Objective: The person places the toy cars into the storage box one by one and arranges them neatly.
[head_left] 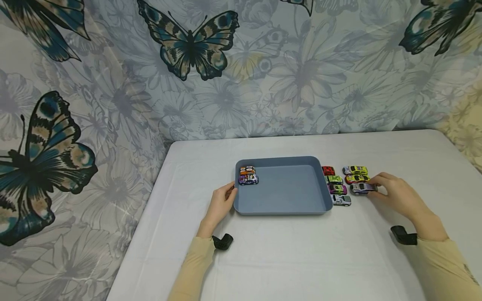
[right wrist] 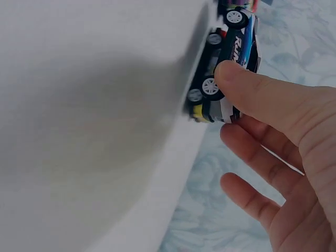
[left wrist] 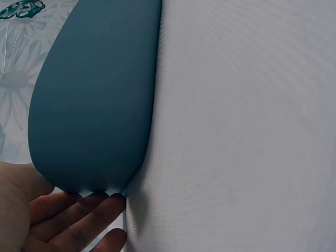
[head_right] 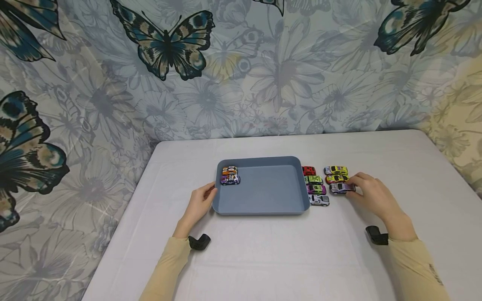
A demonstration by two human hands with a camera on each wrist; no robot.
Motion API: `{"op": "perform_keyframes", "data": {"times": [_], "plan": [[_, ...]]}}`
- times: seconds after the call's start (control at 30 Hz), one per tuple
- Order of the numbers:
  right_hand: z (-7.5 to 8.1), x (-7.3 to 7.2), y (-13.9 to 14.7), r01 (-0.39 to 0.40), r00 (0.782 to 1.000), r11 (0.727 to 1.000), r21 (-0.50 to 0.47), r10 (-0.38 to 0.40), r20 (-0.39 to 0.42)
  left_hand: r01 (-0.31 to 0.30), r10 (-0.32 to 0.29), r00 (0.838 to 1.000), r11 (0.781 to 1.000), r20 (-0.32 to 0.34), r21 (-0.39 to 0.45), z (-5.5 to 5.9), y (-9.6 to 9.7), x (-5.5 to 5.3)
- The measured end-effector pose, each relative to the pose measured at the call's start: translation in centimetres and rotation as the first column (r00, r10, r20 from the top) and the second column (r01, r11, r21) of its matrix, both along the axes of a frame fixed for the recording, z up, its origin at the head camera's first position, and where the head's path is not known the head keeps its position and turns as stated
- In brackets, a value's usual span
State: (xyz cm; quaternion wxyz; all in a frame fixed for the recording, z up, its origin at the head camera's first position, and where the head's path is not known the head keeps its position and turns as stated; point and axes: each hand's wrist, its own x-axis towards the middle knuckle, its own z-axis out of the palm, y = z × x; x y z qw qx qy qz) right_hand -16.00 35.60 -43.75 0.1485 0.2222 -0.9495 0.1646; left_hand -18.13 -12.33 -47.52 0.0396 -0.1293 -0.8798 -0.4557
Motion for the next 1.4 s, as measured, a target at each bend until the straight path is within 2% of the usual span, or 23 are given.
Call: {"op": "perform_keyframes", "data": {"times": [0.23,0.53,0.83,0.93,1.2,1.4], "plan": [[1.6,-0.4,-1.5,-0.079,0.99,0.997,0.006,0.079,-0.114,-0.002,0.002,1.0,1.0,0.001,-0.005,0.1,0.0,0.1],[4.4,-1.3,-4.8,-0.163,0.977,0.986,0.028,0.166,-0.135,-0.003,0.003,1.0,1.0,0.012,-0.006,0.2,0.0,0.1],[5.5,-2.8,-8.6,-0.283,0.943,0.958,0.051,0.287,-0.168,0.009,-0.009,1.0,1.0,0.012,-0.003,0.2,0.0,0.1],[5.6,-3.2,-10.0,-0.307,0.938,0.95,0.059,0.312,-0.147,0.012,-0.012,1.0,1.0,0.009,-0.003,0.3,-0.1,0.1],[5.5,-4.2,-13.9,-0.326,0.944,0.942,0.073,0.329,-0.022,0.002,-0.002,1.0,1.0,0.021,-0.011,0.2,0.0,0.0],[5.0,-5.0,-16.4,-0.368,0.93,0.929,0.049,0.367,0.025,0.001,-0.001,1.0,1.0,0.009,-0.013,0.3,0.0,0.0]]}}
